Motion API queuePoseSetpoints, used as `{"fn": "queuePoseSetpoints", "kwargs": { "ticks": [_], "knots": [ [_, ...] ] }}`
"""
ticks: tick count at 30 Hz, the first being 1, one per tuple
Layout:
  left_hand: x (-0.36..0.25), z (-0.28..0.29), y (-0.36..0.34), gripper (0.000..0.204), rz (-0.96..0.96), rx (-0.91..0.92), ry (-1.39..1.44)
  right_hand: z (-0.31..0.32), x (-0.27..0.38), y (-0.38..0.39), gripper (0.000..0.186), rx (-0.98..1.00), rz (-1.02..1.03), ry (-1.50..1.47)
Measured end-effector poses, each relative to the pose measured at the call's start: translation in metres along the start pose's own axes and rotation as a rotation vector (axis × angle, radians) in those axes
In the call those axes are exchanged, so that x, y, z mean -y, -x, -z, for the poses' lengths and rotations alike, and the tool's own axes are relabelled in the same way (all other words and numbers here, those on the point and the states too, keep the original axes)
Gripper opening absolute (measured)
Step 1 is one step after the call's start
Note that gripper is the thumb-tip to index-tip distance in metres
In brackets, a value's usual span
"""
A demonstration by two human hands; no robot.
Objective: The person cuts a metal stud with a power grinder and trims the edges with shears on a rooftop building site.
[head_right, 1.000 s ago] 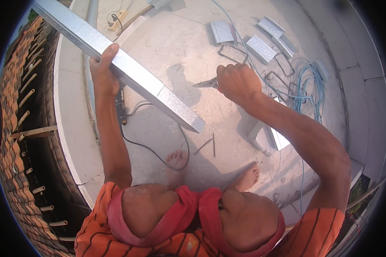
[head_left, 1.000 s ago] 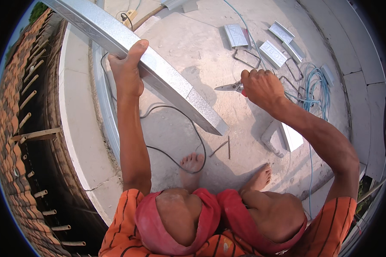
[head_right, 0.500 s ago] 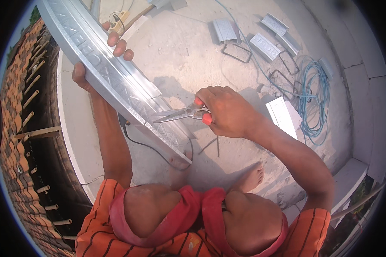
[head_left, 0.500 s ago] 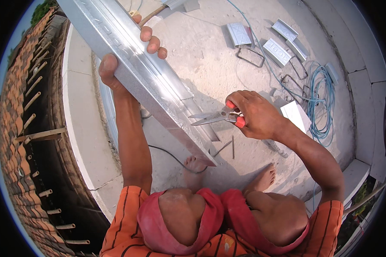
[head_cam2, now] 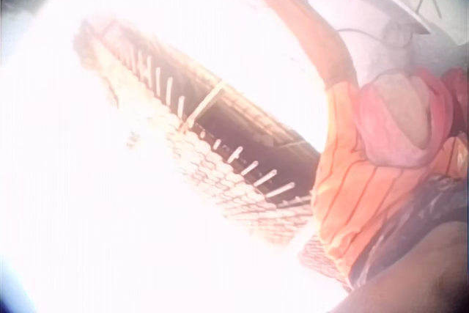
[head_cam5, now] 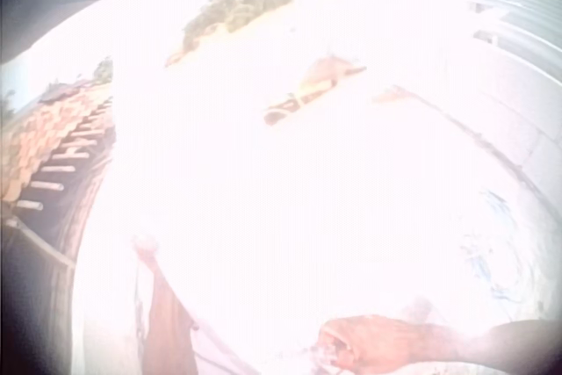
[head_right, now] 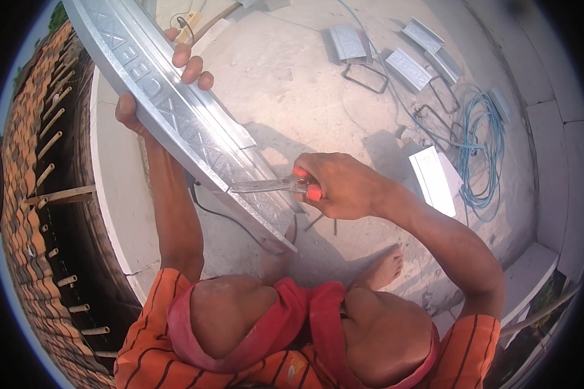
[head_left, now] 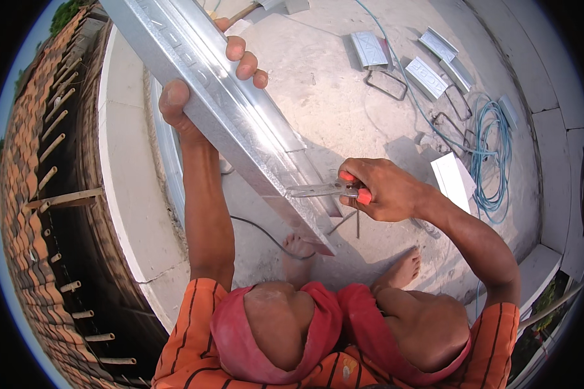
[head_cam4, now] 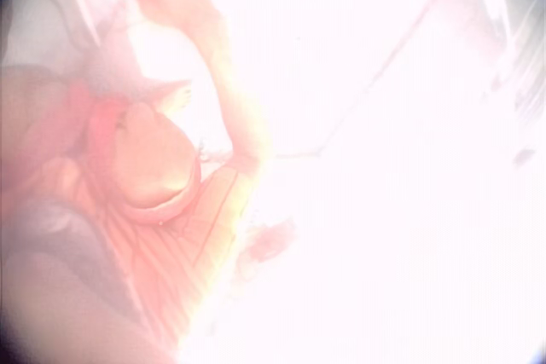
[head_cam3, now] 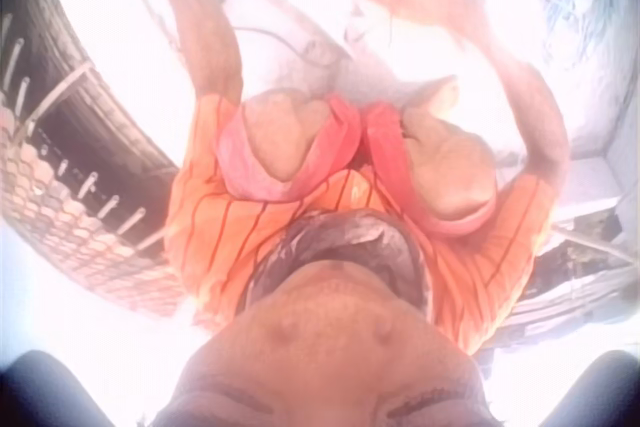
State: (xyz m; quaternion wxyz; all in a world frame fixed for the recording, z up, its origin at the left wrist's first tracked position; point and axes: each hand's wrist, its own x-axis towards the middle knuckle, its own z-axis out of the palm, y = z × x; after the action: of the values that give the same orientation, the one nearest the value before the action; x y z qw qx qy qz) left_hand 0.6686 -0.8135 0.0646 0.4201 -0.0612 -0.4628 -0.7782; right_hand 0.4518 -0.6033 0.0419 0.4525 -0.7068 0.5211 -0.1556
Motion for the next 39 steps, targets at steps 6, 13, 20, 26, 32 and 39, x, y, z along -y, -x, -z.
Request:
{"fn": "queuePoseSetpoints", "kwargs": {
  "ticks": [6, 13, 20, 26, 32, 39],
  "knots": [
    [-0.002, 0.011, -0.002, 0.099, 0.000, 0.212, 0.055, -0.004, 0.003, -0.006, 0.027, -0.013, 0.071, 0.054],
    [-0.003, 0.006, 0.005, 0.096, 0.031, -0.001, -0.091, -0.006, 0.007, -0.001, 0.026, -0.108, -0.022, 0.165],
    [0.000, -0.008, 0.011, 0.077, 0.137, -0.407, -0.569, -0.001, -0.009, -0.010, 0.027, -0.284, -0.114, 0.438],
    [0.019, -0.015, -0.002, 0.066, -0.019, -0.625, -0.831, 0.005, -0.023, -0.019, 0.022, -0.334, -0.239, 0.579],
    [0.005, -0.016, -0.003, 0.072, 0.107, -0.521, -0.710, 0.005, -0.023, -0.020, 0.026, -0.295, -0.114, 0.445],
    [0.006, 0.011, 0.005, 0.099, -0.005, -0.017, 0.054, -0.011, -0.018, -0.017, 0.035, -0.105, 0.186, 0.165]
  ]
}}
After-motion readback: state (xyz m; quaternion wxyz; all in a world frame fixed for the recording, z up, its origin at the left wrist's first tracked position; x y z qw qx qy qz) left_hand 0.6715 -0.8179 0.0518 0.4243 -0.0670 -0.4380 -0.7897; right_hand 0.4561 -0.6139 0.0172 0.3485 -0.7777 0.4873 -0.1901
